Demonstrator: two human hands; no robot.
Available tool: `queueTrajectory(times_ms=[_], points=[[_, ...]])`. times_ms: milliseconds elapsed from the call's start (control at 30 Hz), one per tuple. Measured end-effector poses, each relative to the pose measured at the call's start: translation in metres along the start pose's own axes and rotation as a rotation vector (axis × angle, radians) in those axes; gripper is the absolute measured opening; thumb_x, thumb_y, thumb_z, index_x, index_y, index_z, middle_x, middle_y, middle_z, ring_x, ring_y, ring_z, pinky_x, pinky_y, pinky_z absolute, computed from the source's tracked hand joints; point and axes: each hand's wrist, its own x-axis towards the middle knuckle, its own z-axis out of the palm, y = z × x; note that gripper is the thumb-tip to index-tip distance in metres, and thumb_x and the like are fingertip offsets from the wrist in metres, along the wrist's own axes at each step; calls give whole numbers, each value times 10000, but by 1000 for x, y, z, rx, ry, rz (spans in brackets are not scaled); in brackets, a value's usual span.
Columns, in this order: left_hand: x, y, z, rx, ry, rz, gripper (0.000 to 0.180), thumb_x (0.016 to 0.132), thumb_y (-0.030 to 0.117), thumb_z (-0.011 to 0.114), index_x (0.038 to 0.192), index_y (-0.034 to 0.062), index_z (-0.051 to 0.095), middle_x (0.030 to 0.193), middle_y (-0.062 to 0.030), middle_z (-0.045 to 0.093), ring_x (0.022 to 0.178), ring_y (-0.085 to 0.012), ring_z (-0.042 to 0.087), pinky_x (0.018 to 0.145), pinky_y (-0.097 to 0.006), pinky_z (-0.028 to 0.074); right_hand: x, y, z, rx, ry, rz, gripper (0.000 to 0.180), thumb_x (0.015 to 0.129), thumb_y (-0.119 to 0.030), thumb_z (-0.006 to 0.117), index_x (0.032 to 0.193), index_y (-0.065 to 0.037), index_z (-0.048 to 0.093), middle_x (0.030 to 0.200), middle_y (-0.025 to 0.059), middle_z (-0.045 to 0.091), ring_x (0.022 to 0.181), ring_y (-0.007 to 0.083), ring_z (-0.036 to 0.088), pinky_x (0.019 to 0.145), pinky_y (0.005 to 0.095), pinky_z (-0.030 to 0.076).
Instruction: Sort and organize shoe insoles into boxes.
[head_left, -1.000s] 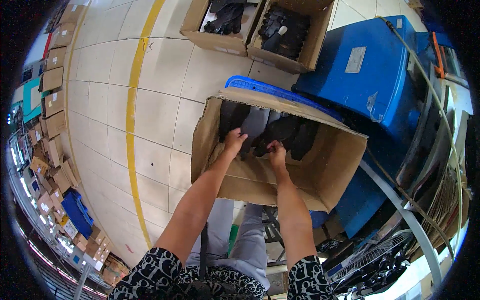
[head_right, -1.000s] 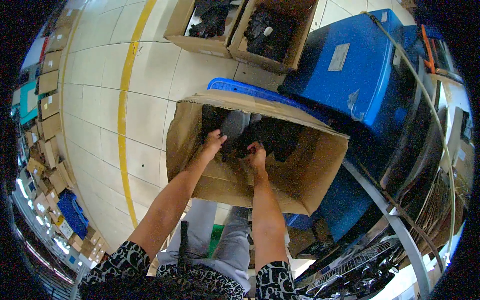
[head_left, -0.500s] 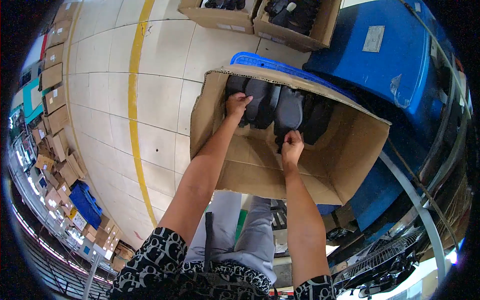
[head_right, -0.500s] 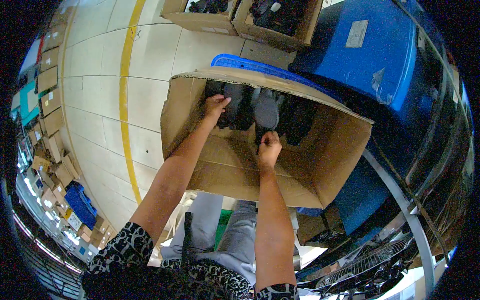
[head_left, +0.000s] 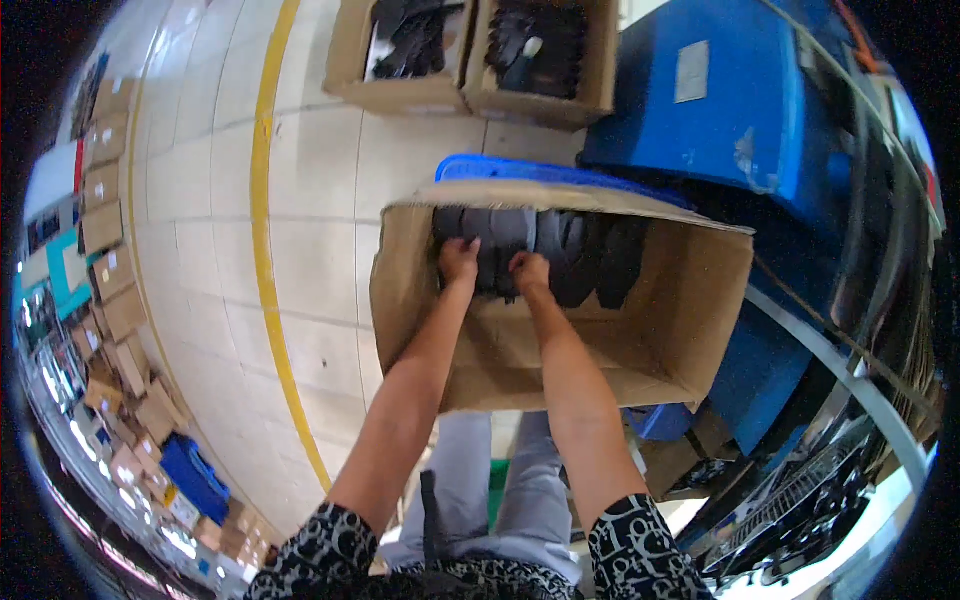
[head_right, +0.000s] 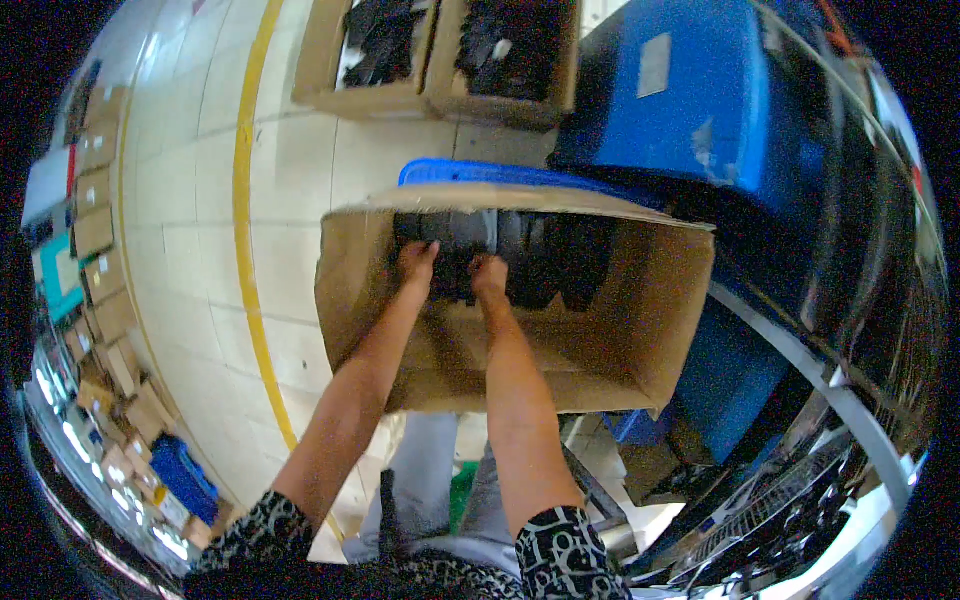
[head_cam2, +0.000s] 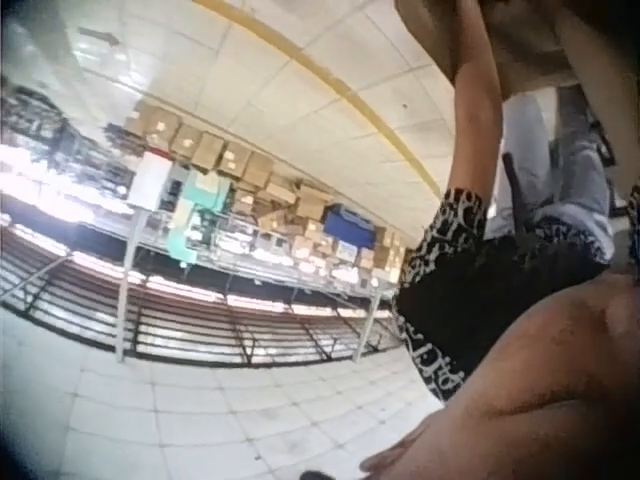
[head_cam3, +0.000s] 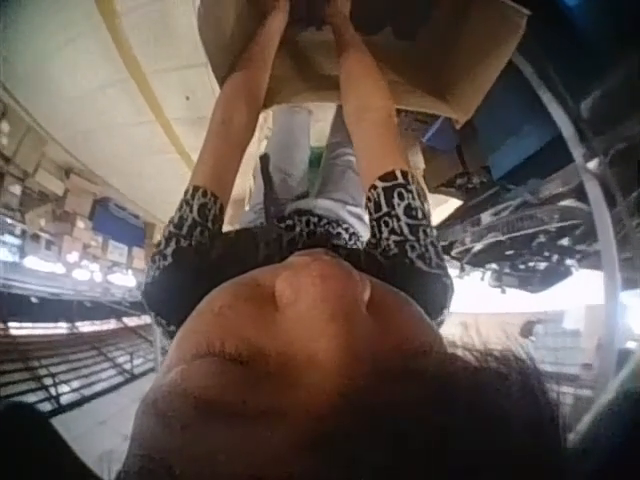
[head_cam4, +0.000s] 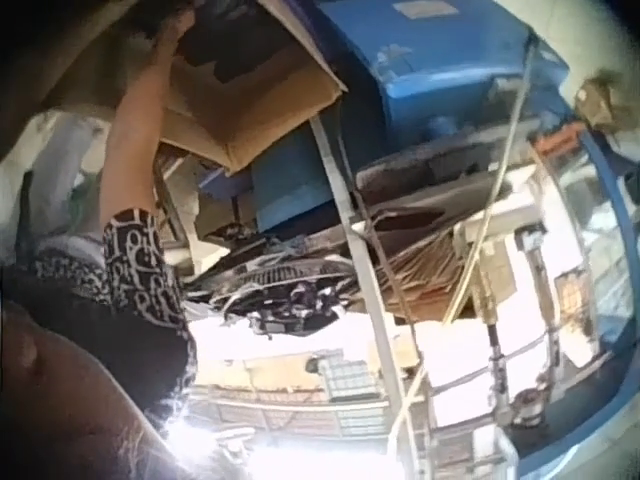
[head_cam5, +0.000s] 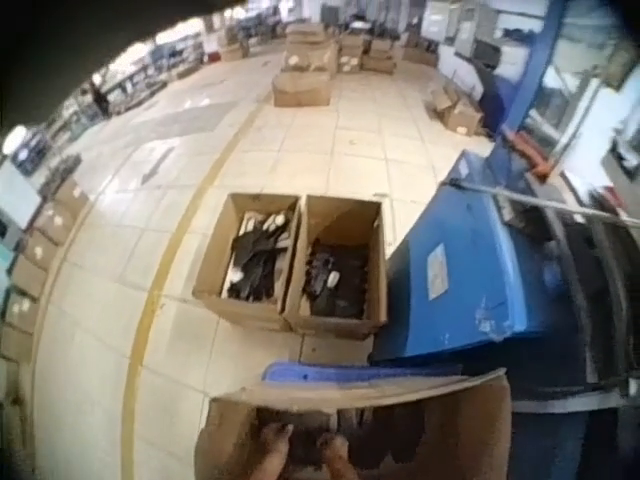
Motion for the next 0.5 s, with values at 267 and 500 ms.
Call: queueTrajectory(times_ms=[267,500], points=[[-140,145,-45,-124,-646,266,393,938,254,568,1236,0,534,1261,-126,527,1129,-197,504,994,-306,372,-51,72,-107,-409,198,-9,172,796,-106,550,908,-46,666,884,175,674,835,339,657,726,447,537],[-182,158,-179,38,-871,225,181,931,154,558,1063,30,565,891,-27,595,762,-103,548,676,-247,461,-364,-128,-341,495,156,-384,349,949,-299,551,1173,-31,544,1013,147,662,922,276,655,792,365,507]])
